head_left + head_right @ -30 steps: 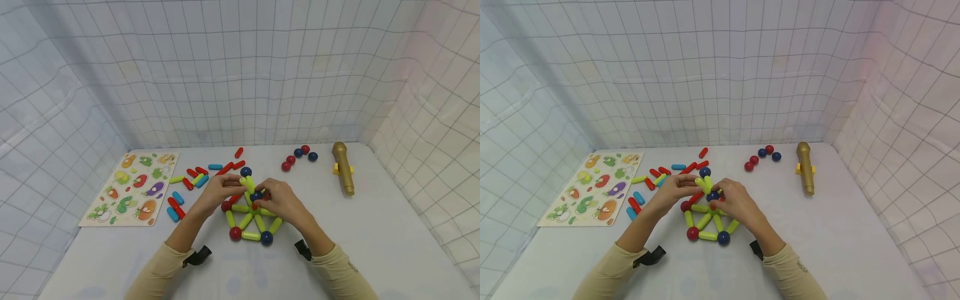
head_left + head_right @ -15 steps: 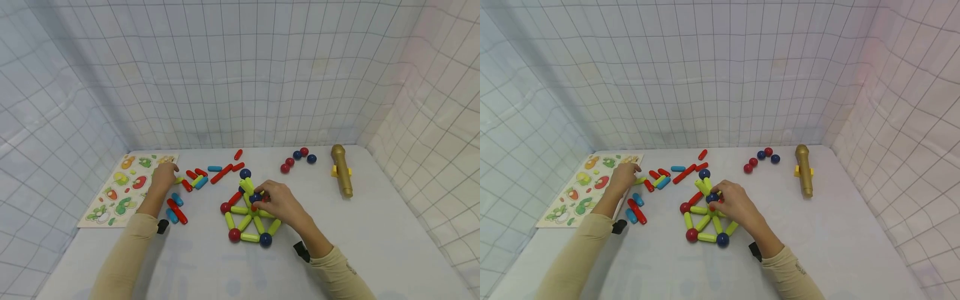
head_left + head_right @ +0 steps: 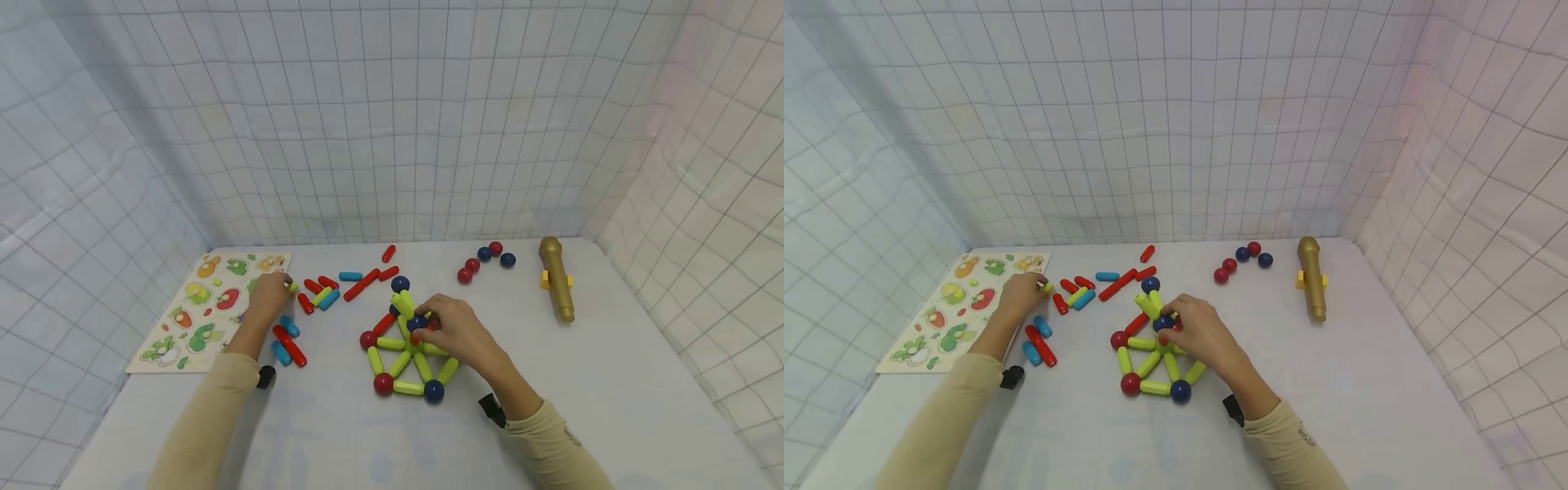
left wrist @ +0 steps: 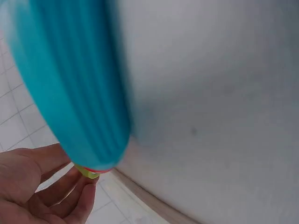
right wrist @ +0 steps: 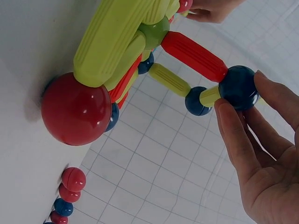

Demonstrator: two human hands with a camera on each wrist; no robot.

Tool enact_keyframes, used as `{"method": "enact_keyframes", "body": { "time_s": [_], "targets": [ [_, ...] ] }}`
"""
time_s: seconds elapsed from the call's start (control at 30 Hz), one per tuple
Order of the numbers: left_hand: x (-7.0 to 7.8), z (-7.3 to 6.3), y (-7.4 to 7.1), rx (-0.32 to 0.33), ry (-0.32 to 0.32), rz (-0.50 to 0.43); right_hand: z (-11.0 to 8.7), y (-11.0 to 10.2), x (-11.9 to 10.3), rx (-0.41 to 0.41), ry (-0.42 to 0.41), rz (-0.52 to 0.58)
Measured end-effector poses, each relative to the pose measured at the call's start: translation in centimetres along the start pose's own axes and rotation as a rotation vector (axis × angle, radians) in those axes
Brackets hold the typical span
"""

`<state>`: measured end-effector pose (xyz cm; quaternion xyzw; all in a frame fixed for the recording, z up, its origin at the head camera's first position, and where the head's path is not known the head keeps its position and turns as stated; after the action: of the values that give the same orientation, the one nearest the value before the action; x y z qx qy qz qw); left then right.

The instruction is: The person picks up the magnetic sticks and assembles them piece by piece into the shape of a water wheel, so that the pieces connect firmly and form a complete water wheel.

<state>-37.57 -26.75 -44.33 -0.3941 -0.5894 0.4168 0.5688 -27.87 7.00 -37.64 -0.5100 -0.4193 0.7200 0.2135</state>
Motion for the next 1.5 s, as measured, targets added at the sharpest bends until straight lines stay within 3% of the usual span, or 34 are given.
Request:
{"method": "enact_keyframes", "body": {
  "time_s": [0.1, 0.2, 0.37, 0.5, 0.67, 1.07, 1.23, 1.37, 1.5],
  "targets": [
    [0.8, -1.0, -0.3, 0.056, 0.012, -0.098, 0.0, 0.2, 0.0, -0.002, 0.0, -0.001],
    [3.2, -2.6, -0.1, 0.085, 0.095, -0.25, -0.1, 0.2, 0.0, -0.002, -0.002, -0.001],
    [8.5, -6.2, 1.9, 0.008, 0.22, -0.475, -0.1, 0.1, 0.0, -0.001, -0.02, 0.008],
    [11.6, -8.1, 3.3, -0.088, 0.256, -0.537, -0.2, 0.0, 0.0, 0.003, -0.028, 0.014],
    [13.9, -8.5, 3.7, -0.109, 0.288, -0.525, -0.1, 0.0, 0.2, 0.006, -0.023, 0.016],
    [14.5, -8.2, 4.6, -0.103, 0.286, -0.472, 0.0, 0.0, 0.1, -0.001, -0.027, 0.018],
    [13.5, -7.9, 5.8, -0.181, 0.232, -0.393, 0.1, 0.0, 0.2, -0.008, -0.033, 0.014],
    [12.9, -7.8, 6.6, -0.237, 0.211, -0.339, 0.1, 0.0, 0.4, -0.07, -0.038, 0.051],
    [12.7, -8.0, 6.7, -0.25, 0.223, -0.352, 0.4, -0.1, 1.2, -0.197, -0.051, 0.126]
  ]
}}
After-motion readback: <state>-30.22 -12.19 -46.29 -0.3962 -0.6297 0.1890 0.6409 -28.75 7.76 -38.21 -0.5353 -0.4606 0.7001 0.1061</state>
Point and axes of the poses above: each hand's wrist, its own z-axis towards the middle knuckle, its own y-axis out of the palm, x = y × z, the point moved 10 cm from there along z, towards the middle knuckle, and after that the axes turned 5 degrees about y, right-handed, at the moved point
